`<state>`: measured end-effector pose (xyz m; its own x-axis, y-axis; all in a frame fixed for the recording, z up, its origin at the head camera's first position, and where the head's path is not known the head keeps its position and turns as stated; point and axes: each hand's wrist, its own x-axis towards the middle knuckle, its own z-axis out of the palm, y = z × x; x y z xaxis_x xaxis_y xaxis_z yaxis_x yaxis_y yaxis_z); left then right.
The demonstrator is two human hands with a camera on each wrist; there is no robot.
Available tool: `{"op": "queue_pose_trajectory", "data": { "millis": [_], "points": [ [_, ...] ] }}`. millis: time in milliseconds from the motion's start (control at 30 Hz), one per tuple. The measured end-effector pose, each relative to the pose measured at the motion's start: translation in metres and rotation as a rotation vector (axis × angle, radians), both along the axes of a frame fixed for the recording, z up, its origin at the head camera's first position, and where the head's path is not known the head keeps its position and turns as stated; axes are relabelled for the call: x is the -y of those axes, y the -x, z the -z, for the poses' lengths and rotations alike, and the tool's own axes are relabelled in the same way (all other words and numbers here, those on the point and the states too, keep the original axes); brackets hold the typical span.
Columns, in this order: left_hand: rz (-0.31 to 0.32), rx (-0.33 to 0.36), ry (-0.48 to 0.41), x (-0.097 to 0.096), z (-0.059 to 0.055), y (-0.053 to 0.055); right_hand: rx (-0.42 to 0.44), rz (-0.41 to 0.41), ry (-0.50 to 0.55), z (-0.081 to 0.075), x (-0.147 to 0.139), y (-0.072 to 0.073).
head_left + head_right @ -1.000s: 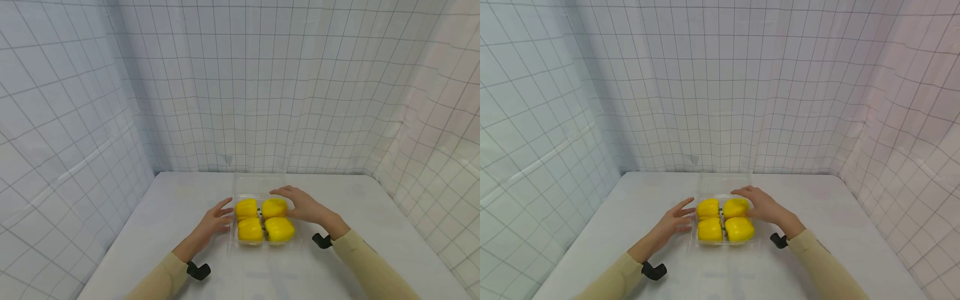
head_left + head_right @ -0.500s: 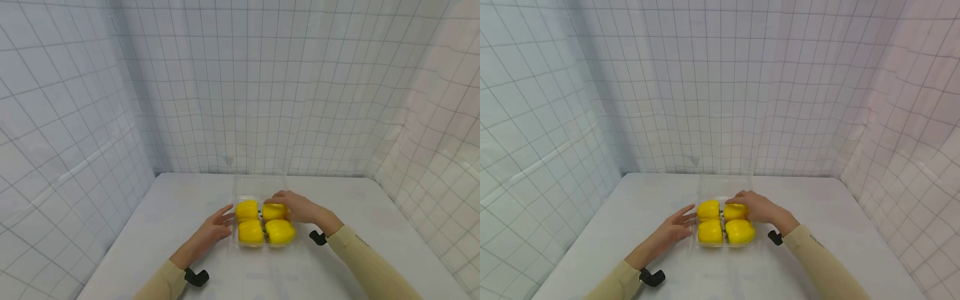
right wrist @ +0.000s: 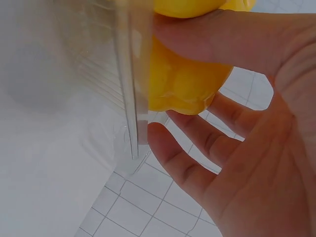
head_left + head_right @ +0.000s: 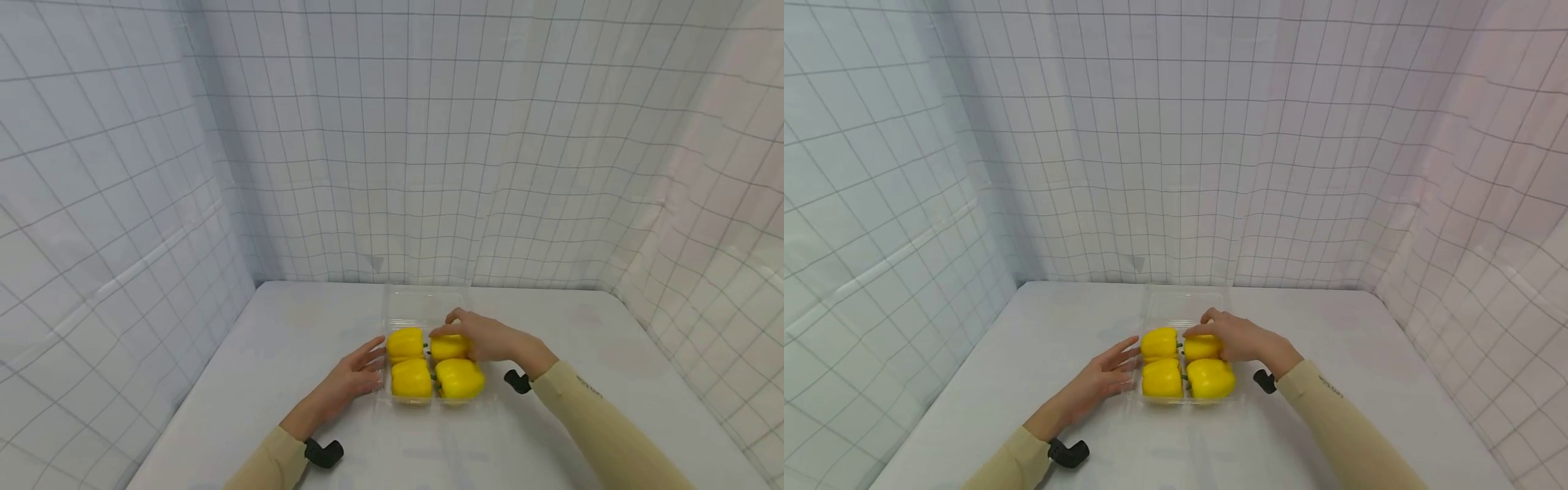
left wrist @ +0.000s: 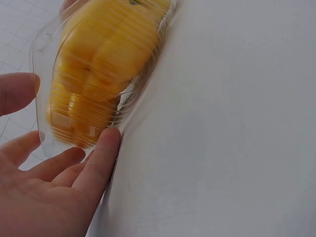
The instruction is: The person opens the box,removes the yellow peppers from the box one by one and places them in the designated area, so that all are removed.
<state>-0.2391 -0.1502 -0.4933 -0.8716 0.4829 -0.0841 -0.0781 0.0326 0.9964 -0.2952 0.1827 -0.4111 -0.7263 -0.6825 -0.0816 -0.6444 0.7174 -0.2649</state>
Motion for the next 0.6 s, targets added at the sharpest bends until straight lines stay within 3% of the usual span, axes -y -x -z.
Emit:
{"op": "queue_pose_trajectory", "data": {
  "millis": [433, 600],
  "points": [
    [0.012, -0.024, 0.042, 0.0013, 0.0032, 0.0010, 0.087, 0.053, 0.053, -0.0019, 0.0007, 0.0035],
    [0.007, -0.028, 0.052, 0.0010, 0.0044, 0.0006, 0.079, 0.018, 0.094, -0.0004, -0.0010, 0.0058]
  ]
}}
